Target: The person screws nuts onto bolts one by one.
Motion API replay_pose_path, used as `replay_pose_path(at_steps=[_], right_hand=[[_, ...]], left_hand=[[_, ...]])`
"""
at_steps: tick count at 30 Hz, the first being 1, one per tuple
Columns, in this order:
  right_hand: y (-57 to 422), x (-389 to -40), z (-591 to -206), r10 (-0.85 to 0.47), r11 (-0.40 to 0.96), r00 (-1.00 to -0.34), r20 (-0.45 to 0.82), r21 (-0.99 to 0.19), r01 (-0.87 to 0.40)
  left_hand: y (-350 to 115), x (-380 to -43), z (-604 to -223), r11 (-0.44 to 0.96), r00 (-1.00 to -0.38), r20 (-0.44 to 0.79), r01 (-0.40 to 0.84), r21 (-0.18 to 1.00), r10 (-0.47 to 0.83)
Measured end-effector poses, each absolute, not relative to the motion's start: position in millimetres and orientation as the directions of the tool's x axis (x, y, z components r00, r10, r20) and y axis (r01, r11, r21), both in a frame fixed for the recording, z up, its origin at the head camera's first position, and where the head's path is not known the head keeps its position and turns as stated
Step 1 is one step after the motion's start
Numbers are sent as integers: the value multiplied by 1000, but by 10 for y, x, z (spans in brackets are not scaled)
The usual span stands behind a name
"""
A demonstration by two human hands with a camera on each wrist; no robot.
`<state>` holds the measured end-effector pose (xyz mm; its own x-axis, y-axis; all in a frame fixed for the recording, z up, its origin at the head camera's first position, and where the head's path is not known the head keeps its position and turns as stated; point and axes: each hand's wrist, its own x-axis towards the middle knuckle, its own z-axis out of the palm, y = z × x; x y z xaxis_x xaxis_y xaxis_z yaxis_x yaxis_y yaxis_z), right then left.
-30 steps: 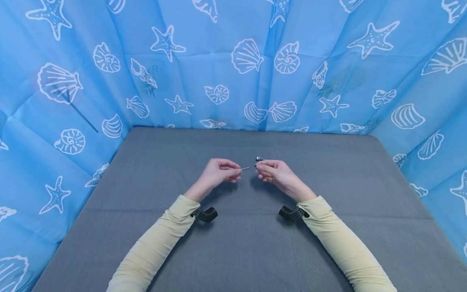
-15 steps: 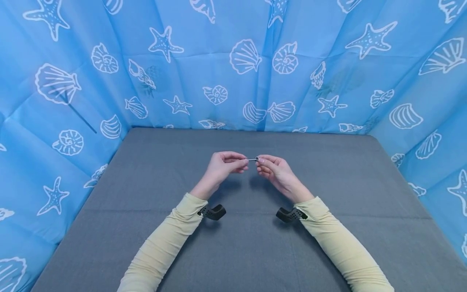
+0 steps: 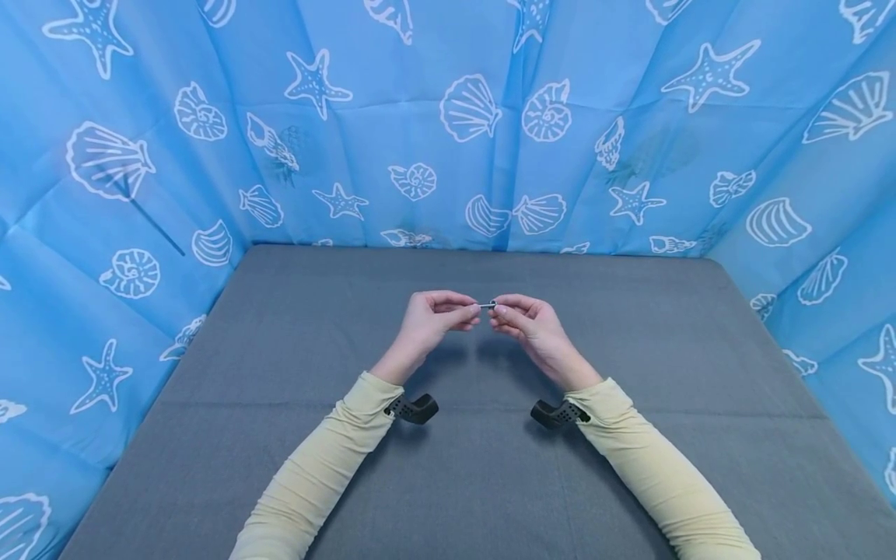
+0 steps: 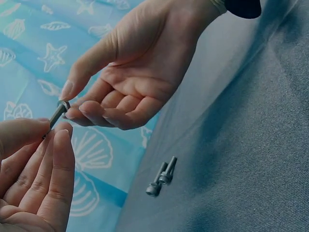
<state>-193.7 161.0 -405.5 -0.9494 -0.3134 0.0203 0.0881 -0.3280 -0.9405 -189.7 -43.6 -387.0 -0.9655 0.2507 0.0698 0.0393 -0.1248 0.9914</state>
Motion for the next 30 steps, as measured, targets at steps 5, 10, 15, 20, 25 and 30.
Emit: replay_pose_path(at_steps=[5, 10, 15, 20, 25, 30], right_hand=[[1642, -1960, -4031, -301, -209, -948, 102, -977, -39], [1673, -1972, -4009, -299, -65, -936, 187, -982, -176], [1691, -1969, -3999, -311, 41, -919, 242, -963, -267], [1682, -1932, -3927, -312, 66, -916, 253, -956, -287], [1645, -1842, -3774, -308, 92, -922, 235, -957, -274], [1649, -1853, -3799, -303, 96, -929, 213, -963, -253]], left_hand=[[-435, -1901, -3858, -92, -969, 66, 45, 995, 240], [-439, -1905, -3848, -69, -968, 54, 38, 997, 245], [-455, -1884, -3797, -58, -962, 41, 26, 998, 269], [-463, -1792, -3654, -58, -961, 28, 12, 998, 277], [-454, -1827, -3742, -101, -962, 13, -16, 995, 272], [-436, -1893, -3884, -118, -967, 39, 9, 993, 251]])
